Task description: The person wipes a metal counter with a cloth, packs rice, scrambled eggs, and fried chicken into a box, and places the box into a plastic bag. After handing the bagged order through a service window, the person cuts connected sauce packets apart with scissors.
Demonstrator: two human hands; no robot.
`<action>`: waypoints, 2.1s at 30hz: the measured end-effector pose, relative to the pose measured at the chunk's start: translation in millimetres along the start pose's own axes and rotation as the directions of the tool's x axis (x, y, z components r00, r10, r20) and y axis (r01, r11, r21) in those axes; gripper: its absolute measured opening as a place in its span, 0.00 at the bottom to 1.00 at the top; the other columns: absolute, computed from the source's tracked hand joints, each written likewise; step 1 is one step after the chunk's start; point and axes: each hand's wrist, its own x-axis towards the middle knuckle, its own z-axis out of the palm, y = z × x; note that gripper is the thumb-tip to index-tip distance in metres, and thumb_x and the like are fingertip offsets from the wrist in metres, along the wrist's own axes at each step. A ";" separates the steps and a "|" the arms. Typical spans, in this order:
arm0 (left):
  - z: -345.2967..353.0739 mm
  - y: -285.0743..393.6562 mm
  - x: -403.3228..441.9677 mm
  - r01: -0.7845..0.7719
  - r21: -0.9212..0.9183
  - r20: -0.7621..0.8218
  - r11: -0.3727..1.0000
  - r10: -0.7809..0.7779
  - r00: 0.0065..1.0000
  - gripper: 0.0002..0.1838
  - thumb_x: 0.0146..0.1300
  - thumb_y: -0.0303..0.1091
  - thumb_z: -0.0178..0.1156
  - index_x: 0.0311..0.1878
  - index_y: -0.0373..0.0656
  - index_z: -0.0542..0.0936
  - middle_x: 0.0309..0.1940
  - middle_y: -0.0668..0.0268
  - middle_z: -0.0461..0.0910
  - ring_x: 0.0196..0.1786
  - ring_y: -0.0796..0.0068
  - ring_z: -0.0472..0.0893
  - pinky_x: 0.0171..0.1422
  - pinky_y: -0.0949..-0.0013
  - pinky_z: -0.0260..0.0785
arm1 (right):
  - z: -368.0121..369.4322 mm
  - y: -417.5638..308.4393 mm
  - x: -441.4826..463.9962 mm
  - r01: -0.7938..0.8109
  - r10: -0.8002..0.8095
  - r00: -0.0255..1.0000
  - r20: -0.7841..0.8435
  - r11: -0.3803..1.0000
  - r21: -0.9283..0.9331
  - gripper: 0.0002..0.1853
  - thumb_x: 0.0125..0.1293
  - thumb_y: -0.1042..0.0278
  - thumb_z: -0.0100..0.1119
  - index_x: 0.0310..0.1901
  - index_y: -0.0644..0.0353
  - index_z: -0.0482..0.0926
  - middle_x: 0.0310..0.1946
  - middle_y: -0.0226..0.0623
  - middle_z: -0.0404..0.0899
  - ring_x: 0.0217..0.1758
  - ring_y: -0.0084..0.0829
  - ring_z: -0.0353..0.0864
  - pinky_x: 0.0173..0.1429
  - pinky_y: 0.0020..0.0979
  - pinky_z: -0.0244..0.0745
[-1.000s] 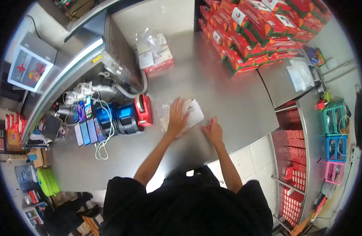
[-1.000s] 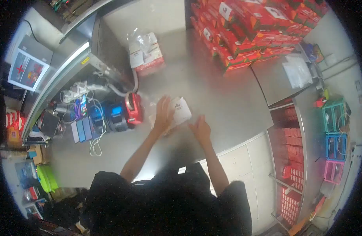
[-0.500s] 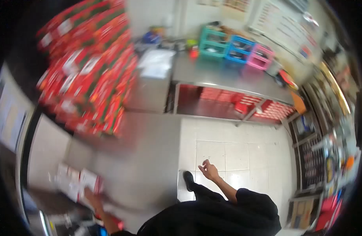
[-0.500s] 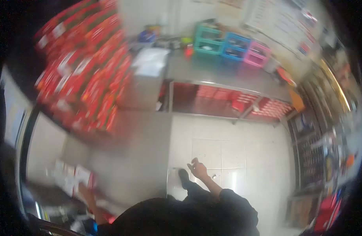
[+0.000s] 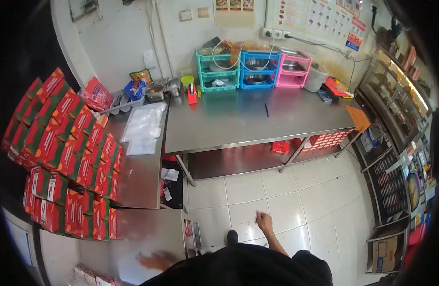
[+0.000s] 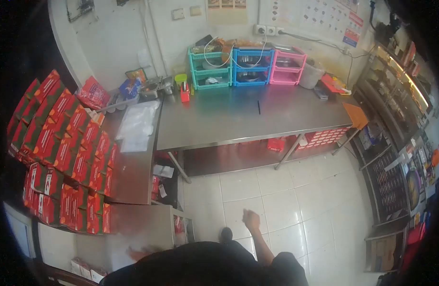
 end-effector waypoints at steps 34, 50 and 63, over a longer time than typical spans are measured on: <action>232.5 1017.7 412.4 -0.029 -0.997 -0.041 -0.078 0.154 0.987 0.10 0.61 0.27 0.51 0.45 0.36 0.70 0.40 0.59 0.73 0.44 0.67 0.73 0.49 0.68 0.65 | -18.1 -308.4 639.1 0.410 -0.420 0.830 -0.366 0.905 -0.110 0.06 0.56 0.71 0.55 0.35 0.61 0.76 0.33 0.44 0.77 0.38 0.47 0.74 0.43 0.39 0.69; 266.2 763.8 222.9 0.591 -0.623 0.703 0.512 0.038 0.710 0.10 0.63 0.31 0.50 0.44 0.36 0.71 0.37 0.64 0.73 0.40 0.76 0.73 0.46 0.73 0.64 | 58.6 -478.2 830.4 0.683 -0.687 0.720 0.100 0.675 -0.278 0.15 0.48 0.58 0.61 0.34 0.58 0.78 0.31 0.42 0.79 0.36 0.43 0.78 0.41 0.40 0.72; 268.8 1049.6 506.8 -0.426 -0.904 -0.296 0.020 0.690 0.660 0.20 0.50 0.30 0.60 0.48 0.37 0.71 0.46 0.54 0.72 0.50 0.56 0.71 0.55 0.61 0.63 | 1.5 -381.7 634.0 0.068 -0.029 0.985 0.172 0.973 -0.220 0.18 0.45 0.50 0.61 0.27 0.57 0.79 0.23 0.40 0.78 0.31 0.42 0.79 0.35 0.38 0.72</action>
